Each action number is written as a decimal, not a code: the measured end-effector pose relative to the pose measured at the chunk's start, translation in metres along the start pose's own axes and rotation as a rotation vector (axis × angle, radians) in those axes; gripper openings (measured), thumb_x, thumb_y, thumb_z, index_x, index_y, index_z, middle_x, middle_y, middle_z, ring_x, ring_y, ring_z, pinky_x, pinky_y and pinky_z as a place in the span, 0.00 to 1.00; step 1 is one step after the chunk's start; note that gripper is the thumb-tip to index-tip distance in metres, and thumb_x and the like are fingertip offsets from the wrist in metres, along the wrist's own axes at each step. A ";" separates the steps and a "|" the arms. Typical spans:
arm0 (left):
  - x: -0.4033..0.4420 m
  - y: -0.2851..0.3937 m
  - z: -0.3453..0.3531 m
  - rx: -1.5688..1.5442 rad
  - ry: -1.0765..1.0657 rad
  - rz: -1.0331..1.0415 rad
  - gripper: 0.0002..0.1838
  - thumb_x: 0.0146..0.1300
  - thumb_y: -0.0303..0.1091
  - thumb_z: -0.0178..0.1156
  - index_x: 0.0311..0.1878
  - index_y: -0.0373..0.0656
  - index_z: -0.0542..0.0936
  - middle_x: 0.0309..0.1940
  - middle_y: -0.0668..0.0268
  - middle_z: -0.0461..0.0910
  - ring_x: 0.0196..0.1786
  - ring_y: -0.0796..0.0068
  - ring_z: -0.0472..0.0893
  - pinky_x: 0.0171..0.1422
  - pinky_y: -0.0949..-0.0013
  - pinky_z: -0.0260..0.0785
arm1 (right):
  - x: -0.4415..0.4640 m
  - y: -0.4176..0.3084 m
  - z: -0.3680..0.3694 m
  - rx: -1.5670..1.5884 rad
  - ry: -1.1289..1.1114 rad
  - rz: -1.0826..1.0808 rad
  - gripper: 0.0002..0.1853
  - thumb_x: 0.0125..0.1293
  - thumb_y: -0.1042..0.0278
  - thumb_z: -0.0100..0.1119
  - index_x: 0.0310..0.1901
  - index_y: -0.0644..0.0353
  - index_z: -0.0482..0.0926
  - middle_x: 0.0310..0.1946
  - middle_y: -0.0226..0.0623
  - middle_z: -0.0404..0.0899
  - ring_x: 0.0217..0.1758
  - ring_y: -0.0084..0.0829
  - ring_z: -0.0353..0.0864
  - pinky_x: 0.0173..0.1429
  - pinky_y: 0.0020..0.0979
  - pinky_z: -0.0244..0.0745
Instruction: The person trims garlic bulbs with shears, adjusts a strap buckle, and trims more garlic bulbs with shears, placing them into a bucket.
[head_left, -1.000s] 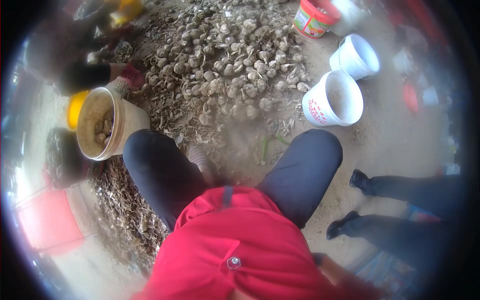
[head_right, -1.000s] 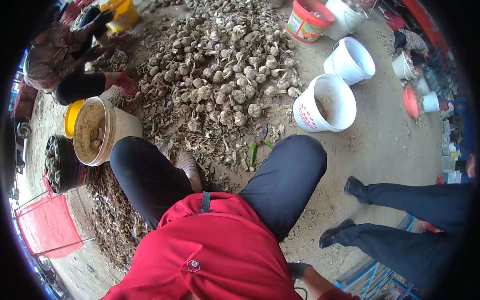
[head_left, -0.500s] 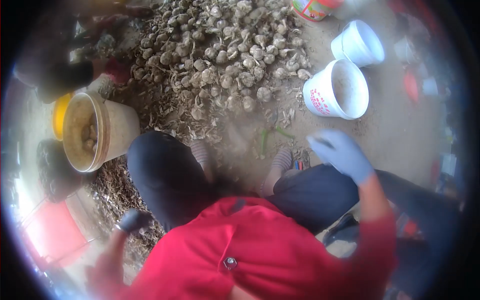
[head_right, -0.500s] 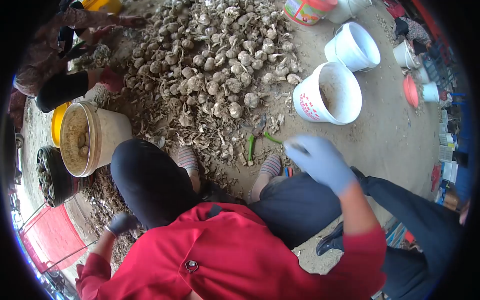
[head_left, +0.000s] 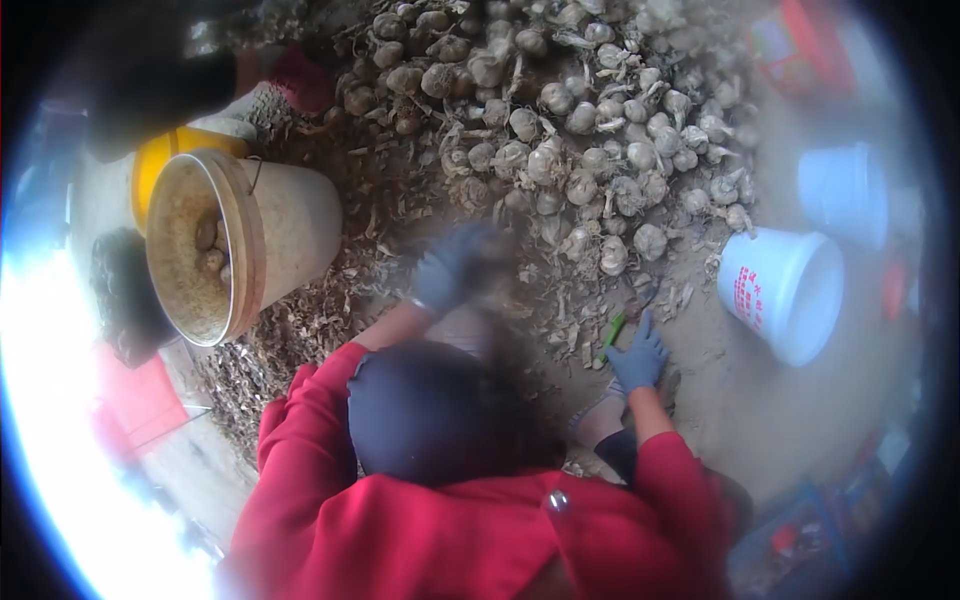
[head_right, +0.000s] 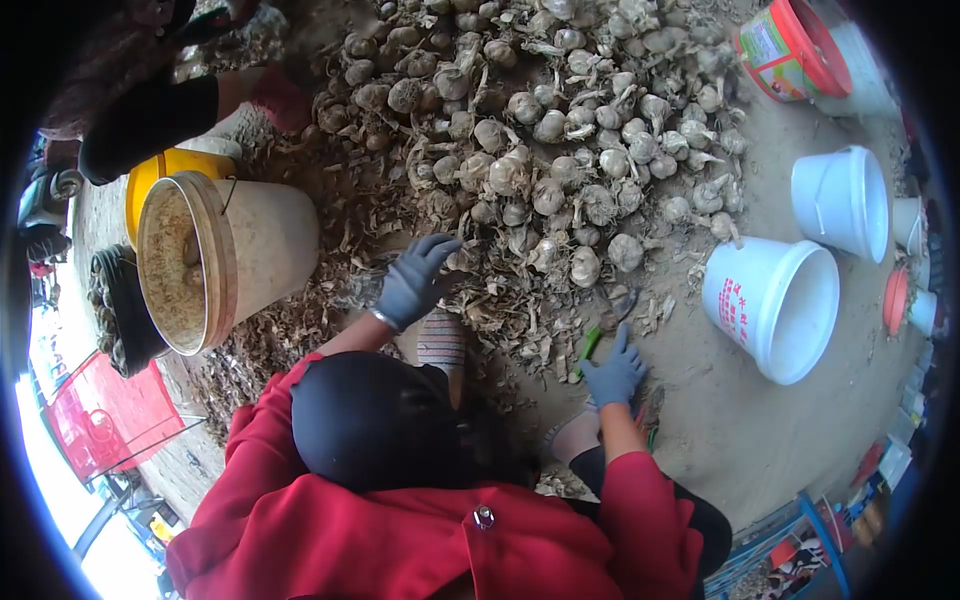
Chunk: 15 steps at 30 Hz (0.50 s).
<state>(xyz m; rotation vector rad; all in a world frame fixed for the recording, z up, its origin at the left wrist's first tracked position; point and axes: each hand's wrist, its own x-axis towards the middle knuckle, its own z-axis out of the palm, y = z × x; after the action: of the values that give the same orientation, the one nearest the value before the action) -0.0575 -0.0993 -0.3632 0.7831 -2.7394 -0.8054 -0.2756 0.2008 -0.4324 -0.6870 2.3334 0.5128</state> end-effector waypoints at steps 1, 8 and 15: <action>-0.001 -0.002 0.011 0.045 -0.023 -0.033 0.25 0.56 0.36 0.67 0.59 0.53 0.75 0.48 0.56 0.75 0.49 0.53 0.78 0.51 0.56 0.74 | -0.001 -0.005 0.007 0.020 0.066 0.014 0.62 0.44 0.38 0.70 0.76 0.50 0.43 0.59 0.48 0.64 0.62 0.45 0.68 0.69 0.45 0.55; 0.005 -0.033 0.073 0.128 -0.131 -0.159 0.27 0.53 0.42 0.68 0.58 0.54 0.75 0.50 0.53 0.75 0.45 0.49 0.80 0.49 0.54 0.74 | -0.012 -0.046 -0.011 0.114 0.040 0.222 0.57 0.49 0.51 0.69 0.76 0.45 0.42 0.58 0.48 0.64 0.62 0.47 0.70 0.65 0.46 0.63; -0.043 -0.032 -0.010 -1.340 -0.341 -0.556 0.32 0.65 0.50 0.62 0.67 0.42 0.69 0.60 0.62 0.73 0.59 0.71 0.72 0.67 0.67 0.63 | -0.012 -0.015 0.000 0.302 0.013 0.158 0.43 0.53 0.58 0.66 0.70 0.45 0.56 0.57 0.55 0.72 0.54 0.50 0.81 0.52 0.47 0.76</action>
<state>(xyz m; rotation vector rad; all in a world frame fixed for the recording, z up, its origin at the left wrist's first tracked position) -0.0036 -0.1038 -0.3730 1.0256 -1.4294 -2.5651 -0.2589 0.1927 -0.4271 -0.3678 2.4202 0.2146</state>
